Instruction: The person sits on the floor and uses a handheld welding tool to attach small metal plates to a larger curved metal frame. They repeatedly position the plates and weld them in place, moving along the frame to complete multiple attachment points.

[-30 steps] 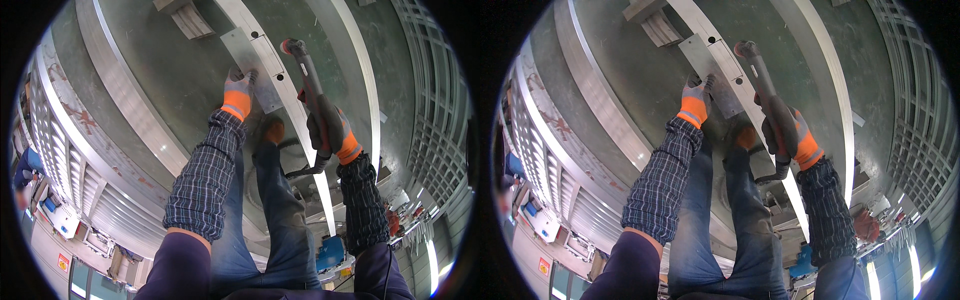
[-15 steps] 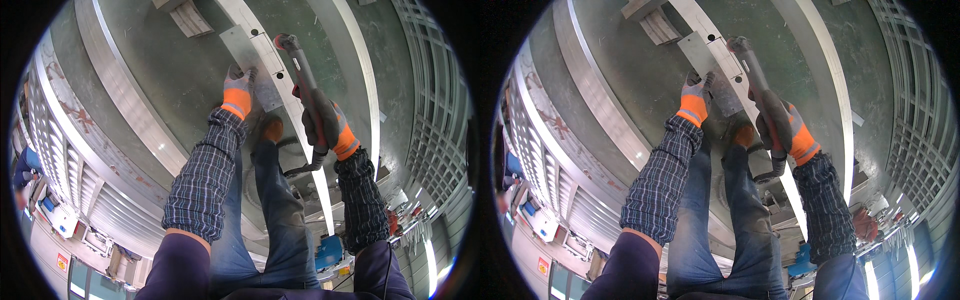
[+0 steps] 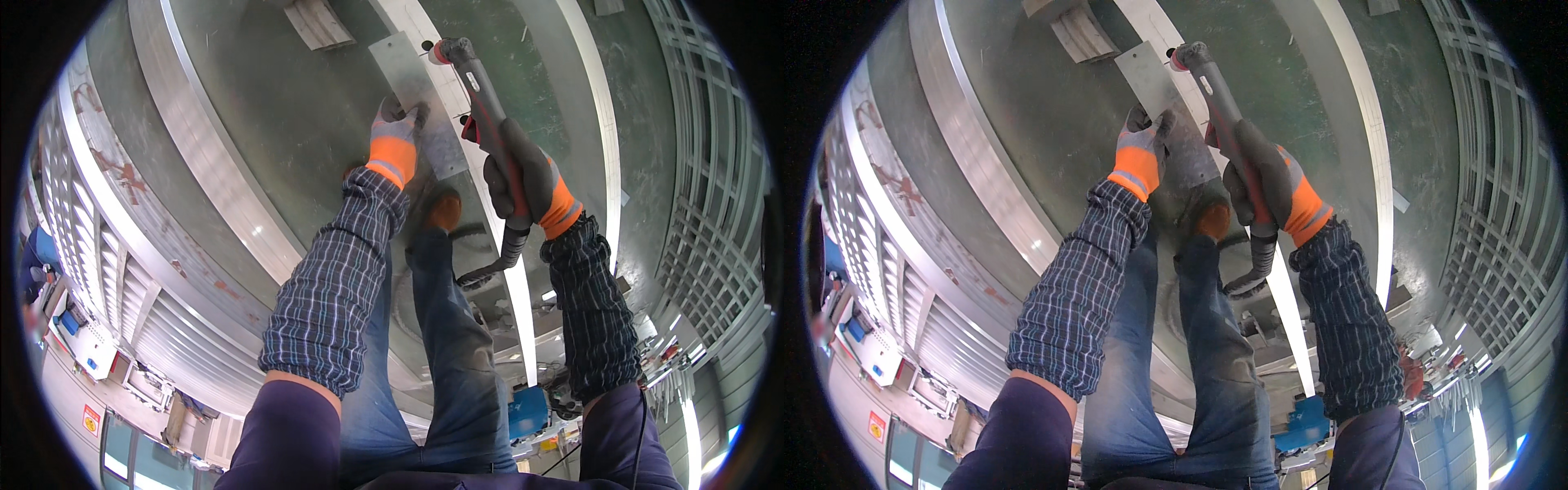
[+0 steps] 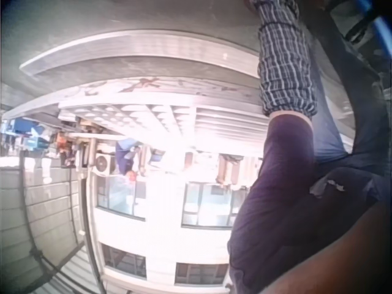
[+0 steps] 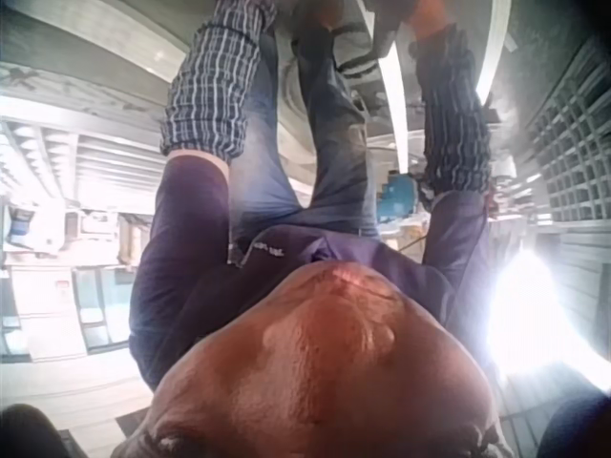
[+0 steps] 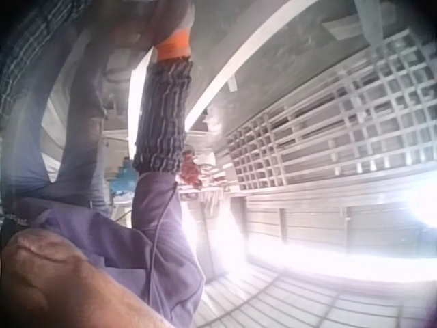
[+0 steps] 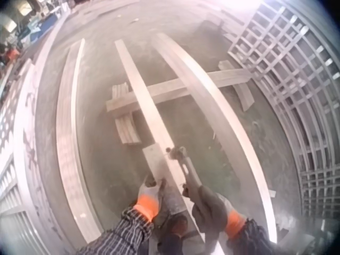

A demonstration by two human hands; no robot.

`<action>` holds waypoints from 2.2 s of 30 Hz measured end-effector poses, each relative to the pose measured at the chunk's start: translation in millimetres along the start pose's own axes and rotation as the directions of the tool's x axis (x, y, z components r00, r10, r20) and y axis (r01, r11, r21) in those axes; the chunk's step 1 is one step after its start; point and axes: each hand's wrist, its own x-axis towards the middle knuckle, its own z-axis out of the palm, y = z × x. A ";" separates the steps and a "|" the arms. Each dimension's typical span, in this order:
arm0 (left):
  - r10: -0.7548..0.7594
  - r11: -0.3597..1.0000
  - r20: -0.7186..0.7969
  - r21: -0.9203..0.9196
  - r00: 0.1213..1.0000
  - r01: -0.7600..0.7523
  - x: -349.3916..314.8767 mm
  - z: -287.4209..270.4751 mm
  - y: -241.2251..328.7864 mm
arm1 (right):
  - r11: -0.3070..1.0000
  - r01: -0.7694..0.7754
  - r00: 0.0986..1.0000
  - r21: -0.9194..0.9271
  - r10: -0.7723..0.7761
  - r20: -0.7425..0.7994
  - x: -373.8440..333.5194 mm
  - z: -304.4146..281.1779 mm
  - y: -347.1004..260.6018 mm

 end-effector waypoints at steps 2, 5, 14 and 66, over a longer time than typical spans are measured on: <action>-0.008 0.997 -0.007 0.082 1.000 0.008 -2.9 0.7 4.1 | 0.999 -0.020 1.000 0.028 0.020 0.013 1.8 0.4 -1.2; -0.002 0.999 -0.012 0.051 1.000 0.003 -1.2 1.7 5.1 | 0.999 -0.029 1.000 0.018 0.029 0.002 3.3 2.1 -2.7; 0.010 0.993 0.008 0.119 1.000 -0.011 -3.9 2.0 7.7 | 0.997 -0.051 0.998 0.051 0.050 0.025 10.2 2.9 -4.5; -0.003 0.996 -0.076 0.085 0.997 0.009 -8.4 12.5 14.4 | 0.970 0.081 0.996 -0.228 -0.074 0.040 9.9 11.1 -5.6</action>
